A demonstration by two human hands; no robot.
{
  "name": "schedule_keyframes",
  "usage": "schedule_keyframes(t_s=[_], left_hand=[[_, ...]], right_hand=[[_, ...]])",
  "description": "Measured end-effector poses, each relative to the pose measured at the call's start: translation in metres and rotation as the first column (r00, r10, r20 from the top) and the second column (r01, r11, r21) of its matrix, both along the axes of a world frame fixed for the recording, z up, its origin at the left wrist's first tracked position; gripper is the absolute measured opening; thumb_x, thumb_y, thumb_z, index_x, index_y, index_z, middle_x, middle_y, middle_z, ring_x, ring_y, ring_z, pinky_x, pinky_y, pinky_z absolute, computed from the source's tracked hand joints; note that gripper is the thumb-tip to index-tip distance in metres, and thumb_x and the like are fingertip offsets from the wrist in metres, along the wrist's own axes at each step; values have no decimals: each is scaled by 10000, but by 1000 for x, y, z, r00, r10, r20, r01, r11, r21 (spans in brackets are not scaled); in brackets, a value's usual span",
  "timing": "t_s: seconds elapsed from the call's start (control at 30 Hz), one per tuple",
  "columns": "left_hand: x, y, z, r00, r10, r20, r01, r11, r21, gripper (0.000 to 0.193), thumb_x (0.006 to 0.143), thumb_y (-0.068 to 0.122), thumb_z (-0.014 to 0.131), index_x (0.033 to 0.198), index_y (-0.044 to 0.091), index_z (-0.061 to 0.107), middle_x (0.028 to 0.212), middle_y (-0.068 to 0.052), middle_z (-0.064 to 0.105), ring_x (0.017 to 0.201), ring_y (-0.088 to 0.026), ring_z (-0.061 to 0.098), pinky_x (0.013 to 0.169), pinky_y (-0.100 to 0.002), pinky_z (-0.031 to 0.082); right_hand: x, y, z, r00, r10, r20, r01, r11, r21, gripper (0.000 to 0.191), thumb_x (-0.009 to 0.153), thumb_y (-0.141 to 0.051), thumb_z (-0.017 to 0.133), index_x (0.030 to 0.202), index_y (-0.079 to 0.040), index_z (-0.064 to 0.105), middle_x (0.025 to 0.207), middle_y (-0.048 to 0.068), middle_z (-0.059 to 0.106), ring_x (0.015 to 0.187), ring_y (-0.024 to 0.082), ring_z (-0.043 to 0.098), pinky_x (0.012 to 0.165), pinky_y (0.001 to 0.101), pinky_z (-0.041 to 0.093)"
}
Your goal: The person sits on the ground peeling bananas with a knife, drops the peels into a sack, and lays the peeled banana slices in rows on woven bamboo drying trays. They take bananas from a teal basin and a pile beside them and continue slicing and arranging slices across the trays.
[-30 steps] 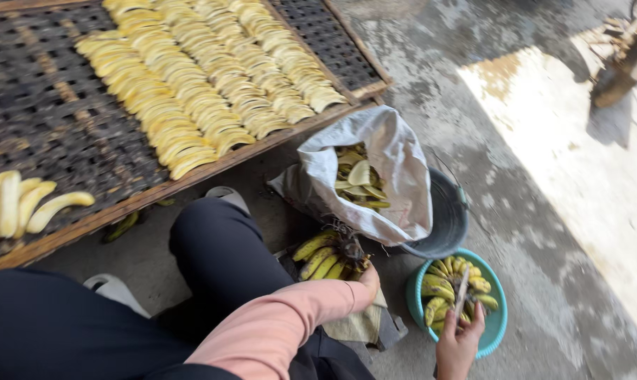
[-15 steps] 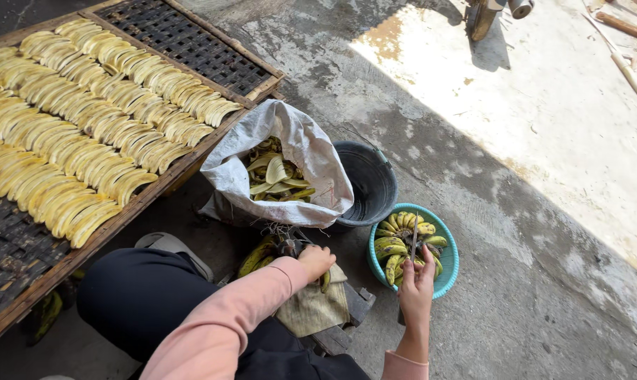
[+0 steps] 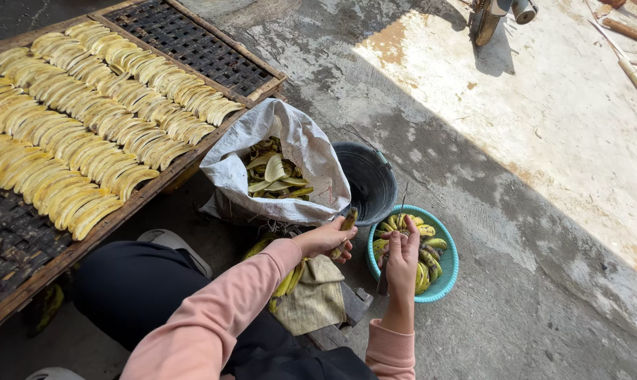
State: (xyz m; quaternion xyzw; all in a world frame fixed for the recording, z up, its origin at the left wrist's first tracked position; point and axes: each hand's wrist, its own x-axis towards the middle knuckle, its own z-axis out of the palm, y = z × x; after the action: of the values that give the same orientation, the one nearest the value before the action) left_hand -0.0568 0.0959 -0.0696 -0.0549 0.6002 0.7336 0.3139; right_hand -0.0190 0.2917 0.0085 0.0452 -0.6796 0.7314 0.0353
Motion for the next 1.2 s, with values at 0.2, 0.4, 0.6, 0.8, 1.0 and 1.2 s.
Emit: schedule_keyframes(t_s=[0.2,0.4,0.6,0.8,1.0,1.2], left_hand=[[14,-14,46,494,-66,-867,-486,806,-338,385,986,270,717,1247,108,484,1132,-191,662,979,-394,685,782,-471,566],[43,-54,109,565,-277,-777,-504,630,-591,447,919,352,710,1250,134,505,1037,-147,706,901,-400,701,701,-505,565],[43,-93,129,692,-232,-684,-485,553,-678,360,973,394,633,1216,139,560,1025,-109,716,845,-322,735,703,-467,583],[26,-131,127,703,-47,-709,-601,494,-629,534,1057,384,540,1407,-11,458,1102,-215,711,928,-372,720,768,-473,571],[27,-144,127,743,-44,-668,-602,391,-696,752,957,413,659,1430,-58,314,1106,-202,693,993,-339,698,856,-462,559],[46,-140,124,542,-406,-736,-782,77,-618,569,926,209,685,1393,21,417,1194,-145,615,1047,-269,665,987,-451,484]], right_hand=[[15,-26,20,982,182,-41,-182,983,17,598,1083,-243,454,1638,-120,269,864,8,536,593,16,476,450,172,436],[20,-66,29,870,339,-358,-206,910,360,609,1161,-171,528,1710,-100,275,993,8,567,848,52,501,765,170,448],[-49,-70,90,982,171,-81,-175,984,-44,513,1088,-301,390,1568,-135,322,805,31,547,557,101,493,431,256,444],[-139,-62,188,950,305,-64,-299,834,-463,495,1110,-362,331,1551,-138,353,834,64,568,638,114,555,469,248,467],[-100,-112,162,919,393,-33,-395,914,-92,516,1092,-315,386,1557,-94,346,820,51,568,583,93,532,444,246,470],[-44,-149,101,763,646,-30,-641,761,97,574,1088,-271,472,1620,-139,300,817,-55,478,576,22,417,474,185,403]])
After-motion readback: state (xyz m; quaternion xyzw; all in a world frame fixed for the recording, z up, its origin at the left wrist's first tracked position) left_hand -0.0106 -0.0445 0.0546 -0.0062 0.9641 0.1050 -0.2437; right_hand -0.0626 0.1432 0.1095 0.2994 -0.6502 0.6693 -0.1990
